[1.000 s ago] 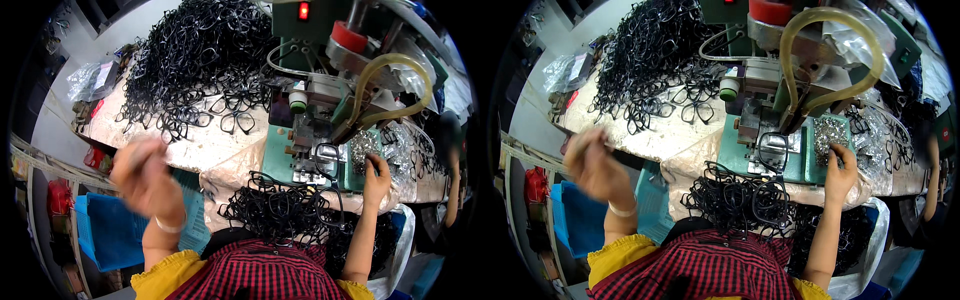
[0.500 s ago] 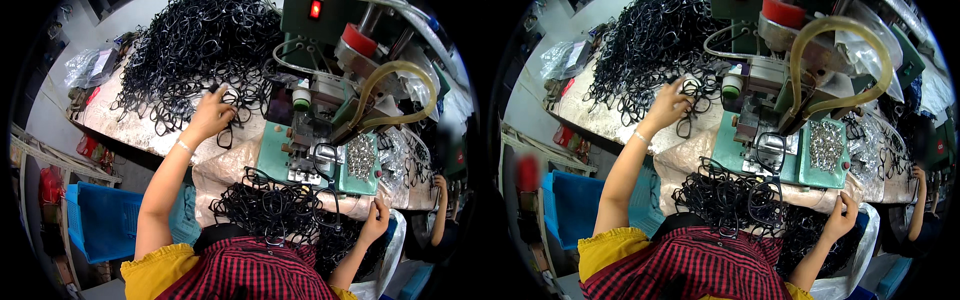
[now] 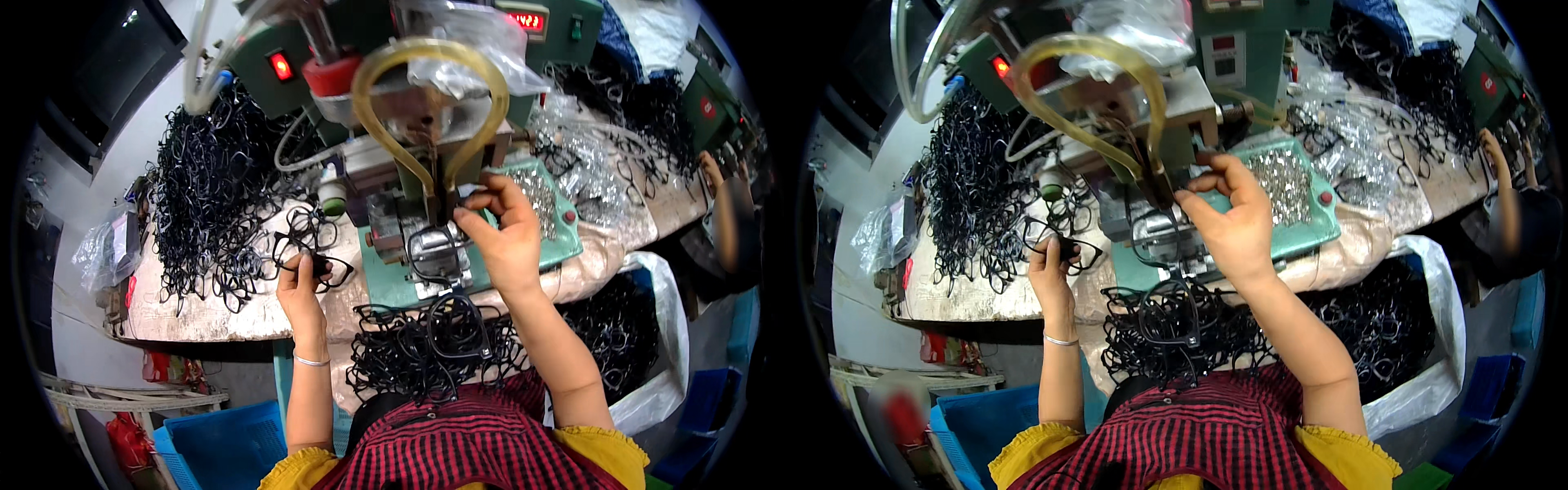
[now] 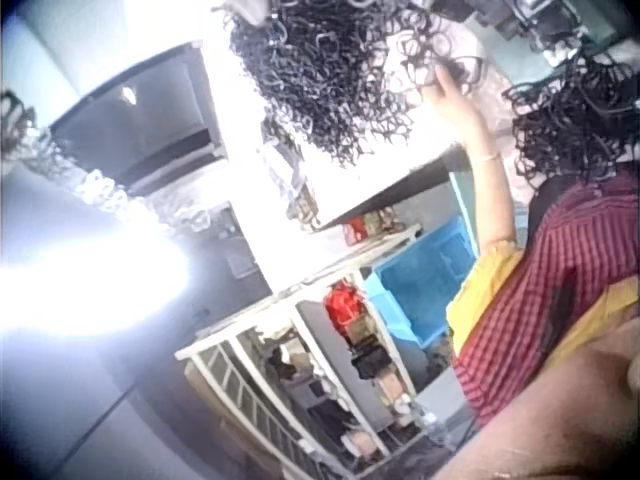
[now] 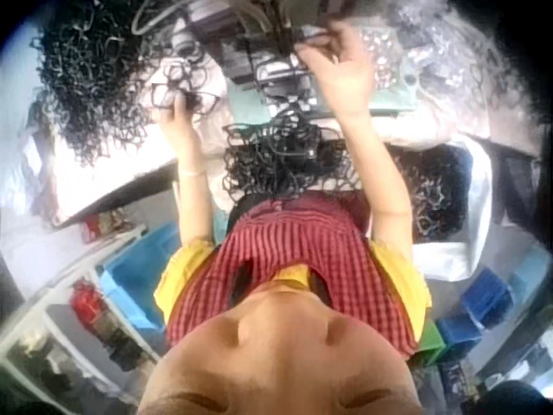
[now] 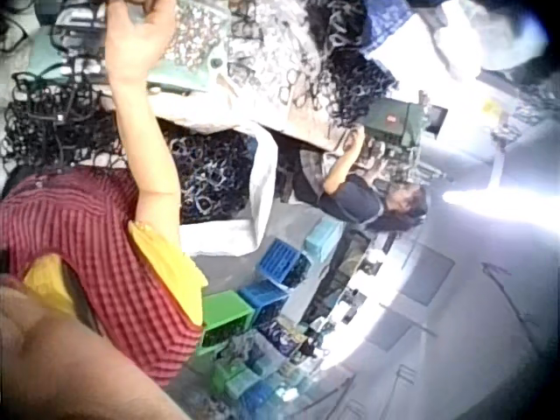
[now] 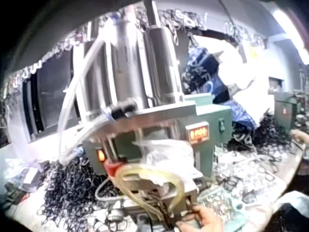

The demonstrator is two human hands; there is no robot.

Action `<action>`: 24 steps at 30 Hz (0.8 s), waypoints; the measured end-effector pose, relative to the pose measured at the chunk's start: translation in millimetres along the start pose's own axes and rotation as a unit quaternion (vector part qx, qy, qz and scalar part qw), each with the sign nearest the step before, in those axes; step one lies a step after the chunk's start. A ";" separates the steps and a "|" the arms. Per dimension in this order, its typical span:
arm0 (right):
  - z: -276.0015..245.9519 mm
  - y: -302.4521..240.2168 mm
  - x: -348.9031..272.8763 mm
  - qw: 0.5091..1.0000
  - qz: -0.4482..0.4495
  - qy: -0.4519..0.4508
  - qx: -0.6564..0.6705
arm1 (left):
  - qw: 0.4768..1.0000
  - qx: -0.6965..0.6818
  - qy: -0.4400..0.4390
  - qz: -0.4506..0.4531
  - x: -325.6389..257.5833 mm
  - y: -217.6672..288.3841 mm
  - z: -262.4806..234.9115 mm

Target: The person repeatedly picks up black eyeglass frames and small metal parts from a table, places them into a green machine, and removes the assembled glasses. The person continues this cycle throughout the clip, accumulating finished glasses on the table.

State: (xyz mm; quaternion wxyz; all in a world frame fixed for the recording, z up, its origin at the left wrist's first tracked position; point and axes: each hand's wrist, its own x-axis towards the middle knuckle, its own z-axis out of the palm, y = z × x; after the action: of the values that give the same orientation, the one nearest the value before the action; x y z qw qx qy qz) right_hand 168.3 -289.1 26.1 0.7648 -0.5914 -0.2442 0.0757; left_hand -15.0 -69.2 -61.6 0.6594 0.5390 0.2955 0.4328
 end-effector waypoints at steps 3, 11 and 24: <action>-0.1 -0.5 -4.4 1.000 -0.011 0.010 -0.004 | 0.996 -0.071 -0.006 0.050 -0.4 16.9 7.3; 15.6 -32.5 -11.9 0.989 0.076 -0.029 0.123 | 0.916 -0.064 -0.218 0.330 -13.3 146.9 110.1; -105.3 51.9 10.9 0.802 -0.120 0.036 -0.583 | 0.706 0.243 -0.403 0.528 -41.1 95.7 110.5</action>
State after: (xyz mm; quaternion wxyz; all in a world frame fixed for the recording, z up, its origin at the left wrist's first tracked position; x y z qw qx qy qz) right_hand 235.4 -361.0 -38.7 0.2866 -0.8941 -0.2834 -0.1953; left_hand 37.0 -151.9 54.7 0.2252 0.8718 -0.2366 0.3650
